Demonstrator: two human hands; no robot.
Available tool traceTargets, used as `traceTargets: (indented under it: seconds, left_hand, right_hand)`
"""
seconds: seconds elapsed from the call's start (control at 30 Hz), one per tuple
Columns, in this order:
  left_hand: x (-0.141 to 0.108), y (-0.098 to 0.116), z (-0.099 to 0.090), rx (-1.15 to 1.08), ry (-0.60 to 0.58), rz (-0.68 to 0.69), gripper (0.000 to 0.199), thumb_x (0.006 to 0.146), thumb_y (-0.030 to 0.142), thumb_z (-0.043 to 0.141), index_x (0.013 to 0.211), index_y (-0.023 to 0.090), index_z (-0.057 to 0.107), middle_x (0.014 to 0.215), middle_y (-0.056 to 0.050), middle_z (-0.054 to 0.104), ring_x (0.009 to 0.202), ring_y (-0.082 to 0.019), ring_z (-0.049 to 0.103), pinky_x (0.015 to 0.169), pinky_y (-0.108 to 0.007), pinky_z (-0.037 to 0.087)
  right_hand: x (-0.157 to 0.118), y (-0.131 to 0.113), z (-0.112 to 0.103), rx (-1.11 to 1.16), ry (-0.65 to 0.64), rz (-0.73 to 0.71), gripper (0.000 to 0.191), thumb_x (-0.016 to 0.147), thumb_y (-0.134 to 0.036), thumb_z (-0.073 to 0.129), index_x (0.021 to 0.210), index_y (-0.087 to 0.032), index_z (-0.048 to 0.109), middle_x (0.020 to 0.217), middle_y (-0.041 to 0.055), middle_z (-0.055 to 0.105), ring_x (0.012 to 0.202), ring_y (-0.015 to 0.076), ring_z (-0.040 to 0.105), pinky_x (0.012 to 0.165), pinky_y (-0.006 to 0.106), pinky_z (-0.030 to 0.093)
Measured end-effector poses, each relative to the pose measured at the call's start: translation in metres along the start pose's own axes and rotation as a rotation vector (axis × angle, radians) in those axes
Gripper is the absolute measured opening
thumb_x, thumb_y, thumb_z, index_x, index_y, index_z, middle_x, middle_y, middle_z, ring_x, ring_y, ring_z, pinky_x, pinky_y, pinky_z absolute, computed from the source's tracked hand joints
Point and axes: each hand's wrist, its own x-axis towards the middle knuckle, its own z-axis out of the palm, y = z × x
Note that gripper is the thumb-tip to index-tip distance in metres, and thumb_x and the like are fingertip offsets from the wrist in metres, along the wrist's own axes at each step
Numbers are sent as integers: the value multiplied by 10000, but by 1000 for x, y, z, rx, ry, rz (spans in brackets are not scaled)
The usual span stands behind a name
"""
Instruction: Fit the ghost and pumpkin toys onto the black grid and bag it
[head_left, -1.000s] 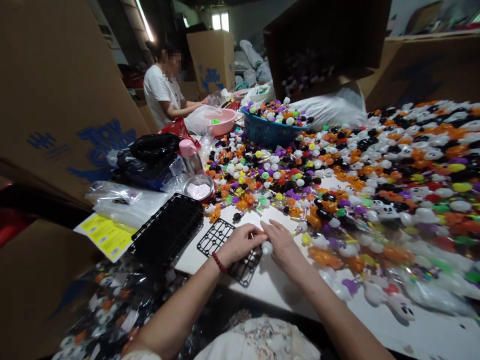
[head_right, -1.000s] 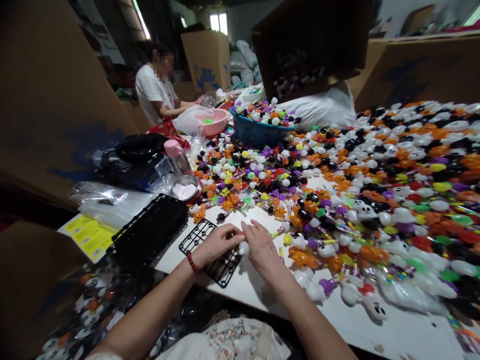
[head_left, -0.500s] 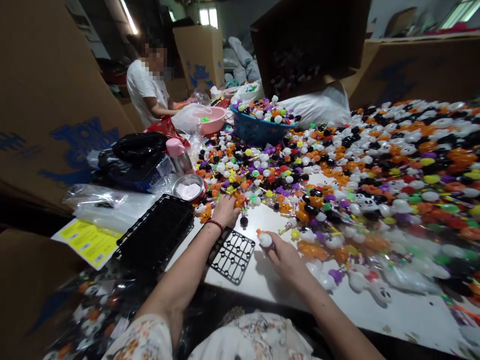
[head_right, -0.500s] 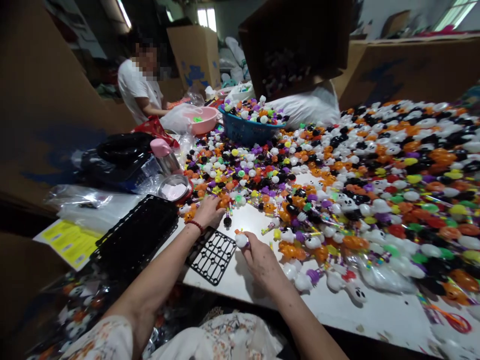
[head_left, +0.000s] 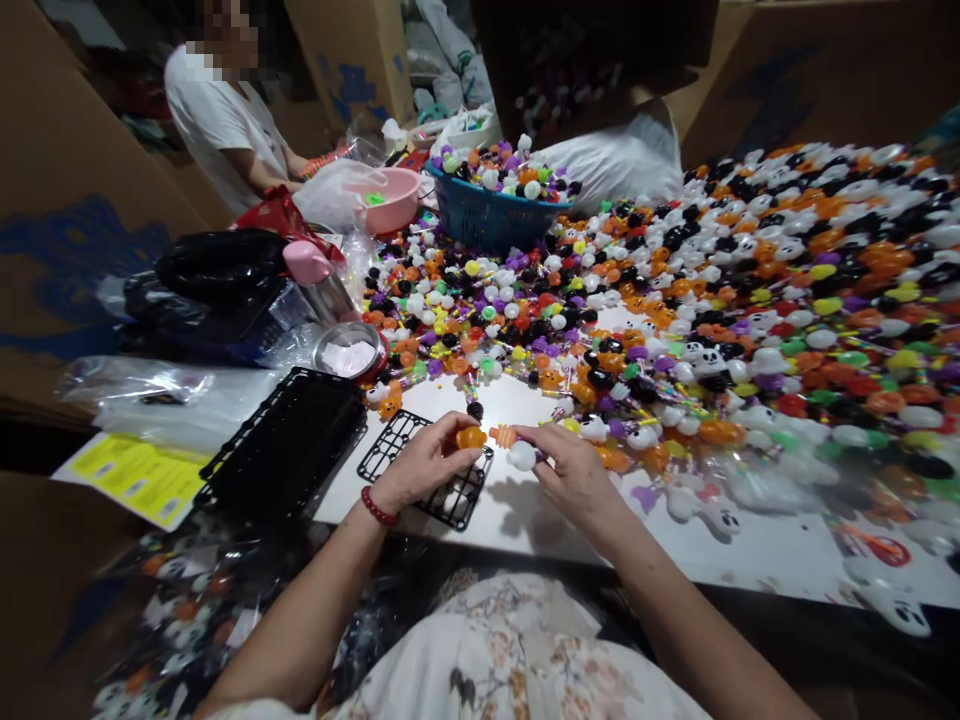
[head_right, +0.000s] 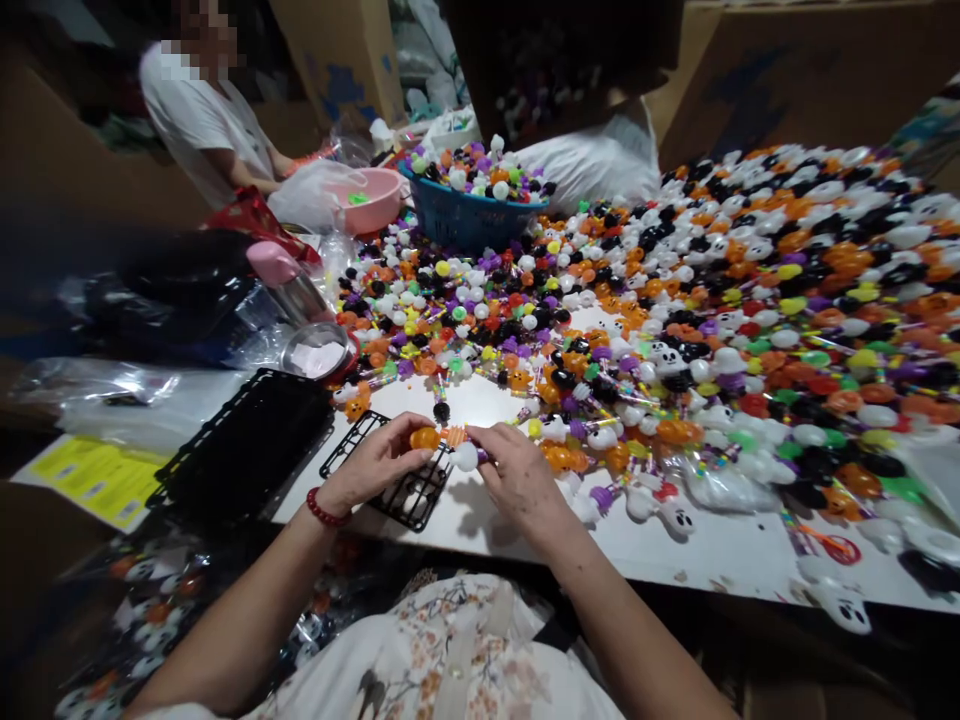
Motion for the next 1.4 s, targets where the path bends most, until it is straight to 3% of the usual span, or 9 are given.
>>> traceTargets:
  seconds: [0.27, 0.43, 0.57, 0.83, 1.0, 1.07, 1.2, 1.4]
  left_hand:
    - [-4, 7, 6, 114, -43, 61, 406, 897, 470, 562, 1194, 195, 562, 975, -22, 615, 778, -140, 535, 690, -247, 436]
    - [-8, 8, 6, 156, -132, 99, 374, 967, 465, 428, 1226, 212, 521, 1036, -29, 585, 916, -164, 541, 841, -279, 440]
    - [-12, 8, 8, 132, -154, 66, 373, 963, 497, 419, 1193, 217, 509, 994, -18, 561, 880, -158, 526, 818, -277, 445]
    - [-17, 4, 23, -65, -119, 2, 364, 939, 540, 454, 1018, 198, 545, 806, 10, 508, 715, -125, 457, 643, -239, 412]
    - [-11, -7, 24, -454, -228, -166, 455, 838, 637, 561, 931, 193, 523, 735, 29, 458, 589, -82, 383, 541, -214, 340]
    - [-7, -7, 22, -522, -202, -164, 465, 816, 632, 599, 974, 201, 529, 687, 47, 415, 547, -70, 335, 502, -202, 285]
    - [1, -1, 20, -472, -37, -96, 409, 842, 583, 600, 1000, 216, 515, 639, 74, 372, 501, -62, 293, 458, -200, 210]
    - [0, 3, 35, -155, 139, -8, 389, 923, 551, 465, 763, 196, 459, 670, 52, 383, 617, -94, 362, 580, -222, 321]
  right_hand:
    - [-7, -13, -13, -272, -113, -20, 409, 829, -41, 495, 1157, -214, 666, 945, 79, 617, 894, 215, 567, 800, 318, 479]
    - [-8, -16, -15, -178, -162, -25, 439, 821, -25, 482, 1186, -204, 647, 919, 65, 611, 859, 199, 573, 787, 307, 475]
    - [-8, -17, -12, -79, -188, -15, 455, 781, 0, 457, 1141, -186, 663, 847, 43, 614, 786, 180, 577, 723, 281, 456]
    - [-12, -17, 8, 57, -163, 13, 351, 725, -33, 440, 894, -193, 703, 771, 29, 636, 749, 171, 586, 687, 264, 429]
    - [-12, -12, 12, 377, -238, 245, 188, 814, -180, 507, 821, -175, 695, 740, 17, 662, 710, 165, 594, 654, 258, 447]
    - [-10, -8, 10, 448, -248, 319, 167, 837, -266, 552, 815, -167, 684, 731, 8, 653, 686, 154, 575, 633, 249, 442]
    - [-6, -6, 4, 455, -212, 379, 225, 832, -383, 634, 902, -172, 670, 763, -12, 638, 689, 136, 546, 632, 236, 427]
    - [-7, -18, 4, 410, -206, 371, 139, 812, -278, 576, 727, -173, 611, 654, -29, 569, 642, 123, 497, 600, 222, 375]
